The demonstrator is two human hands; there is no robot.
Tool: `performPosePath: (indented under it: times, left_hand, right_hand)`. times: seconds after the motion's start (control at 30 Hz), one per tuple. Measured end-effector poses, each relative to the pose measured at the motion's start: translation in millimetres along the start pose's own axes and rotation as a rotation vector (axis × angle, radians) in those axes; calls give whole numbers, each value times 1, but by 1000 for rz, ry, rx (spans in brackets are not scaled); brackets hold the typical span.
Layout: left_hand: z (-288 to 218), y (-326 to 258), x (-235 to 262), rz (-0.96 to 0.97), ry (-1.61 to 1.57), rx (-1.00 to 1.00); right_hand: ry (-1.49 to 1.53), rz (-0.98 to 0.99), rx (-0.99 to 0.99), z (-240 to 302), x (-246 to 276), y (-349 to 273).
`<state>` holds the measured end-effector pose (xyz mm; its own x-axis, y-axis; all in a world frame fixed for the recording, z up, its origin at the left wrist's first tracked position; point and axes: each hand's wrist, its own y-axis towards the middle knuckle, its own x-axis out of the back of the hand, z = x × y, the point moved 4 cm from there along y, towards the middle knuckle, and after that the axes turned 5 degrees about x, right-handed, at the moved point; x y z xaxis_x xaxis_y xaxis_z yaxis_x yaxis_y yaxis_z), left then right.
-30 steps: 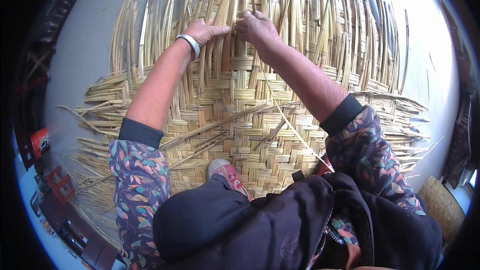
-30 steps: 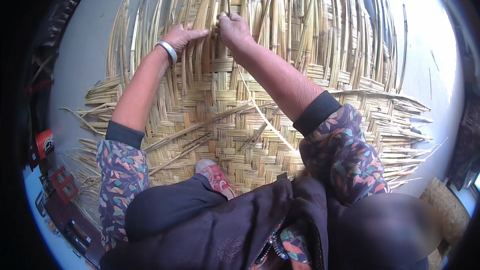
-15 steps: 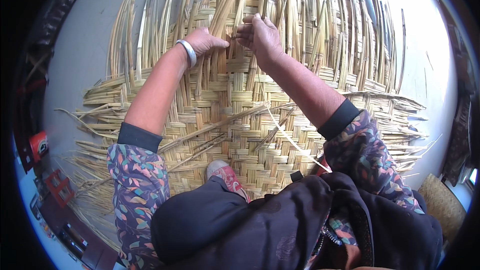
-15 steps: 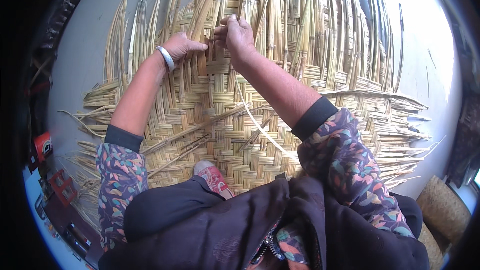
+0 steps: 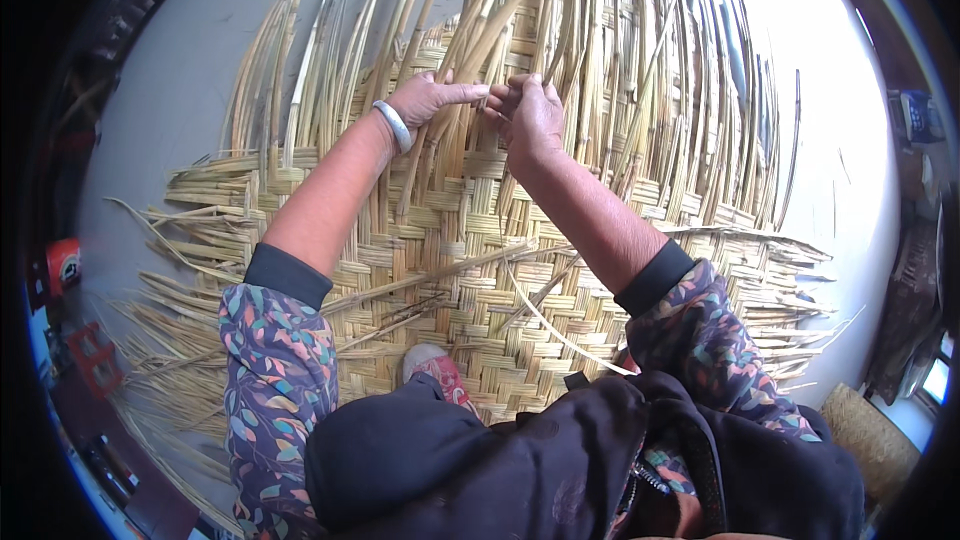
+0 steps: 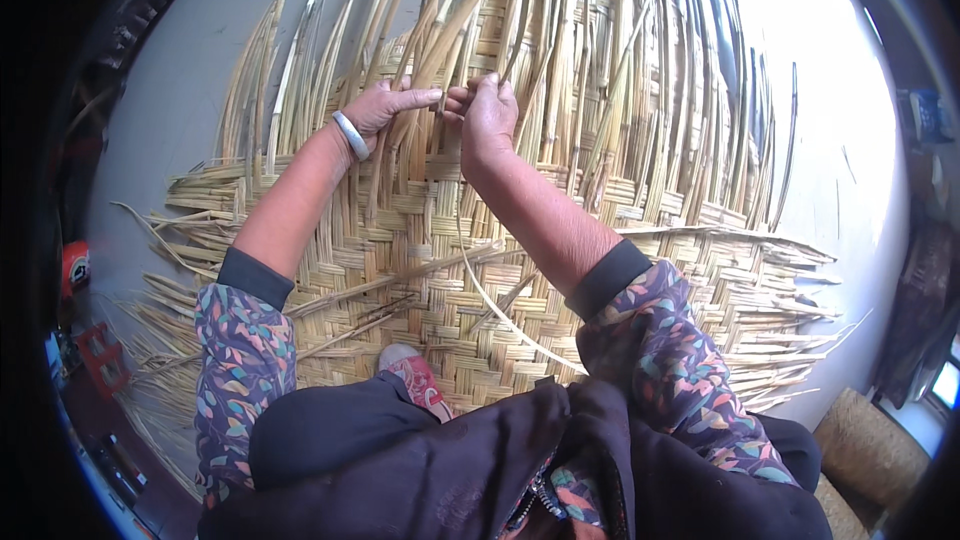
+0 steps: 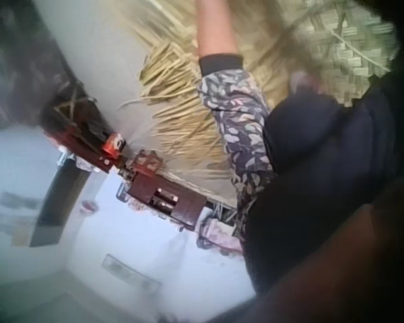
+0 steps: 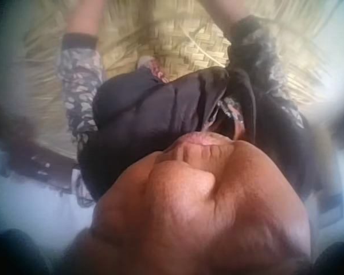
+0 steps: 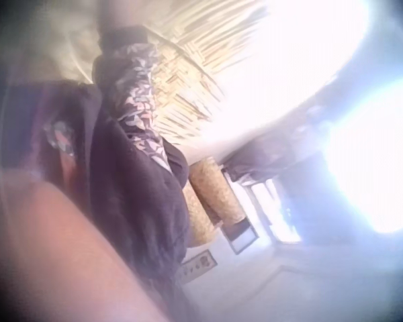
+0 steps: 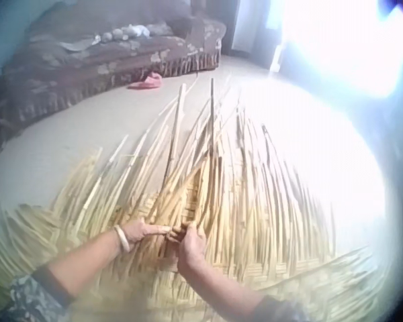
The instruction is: The person weaves a basket by hand, interlacing dried palm leaves in a tight pattern. They repeatedly pick up new strands, thread them through the existing weave, and press the material flat to maintain tension.
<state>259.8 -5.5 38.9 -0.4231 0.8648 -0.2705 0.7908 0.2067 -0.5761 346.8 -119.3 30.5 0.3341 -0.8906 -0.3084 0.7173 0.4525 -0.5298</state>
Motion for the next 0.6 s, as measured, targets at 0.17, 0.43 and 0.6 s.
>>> performPosePath:
  times: [0.17,0.43,0.6]
  left_hand:
    - [-15,1,-5,33,-99,-46]
    - [-40,-5,-17,88,-83,-91]
    - [-42,-8,-8,-16,-54,-206]
  right_hand:
    - [-19,-5,3,-2,-5,1]
    - [-298,255,47,-6,-21,-2]
    - [-829,629,9,9,-18,-3]
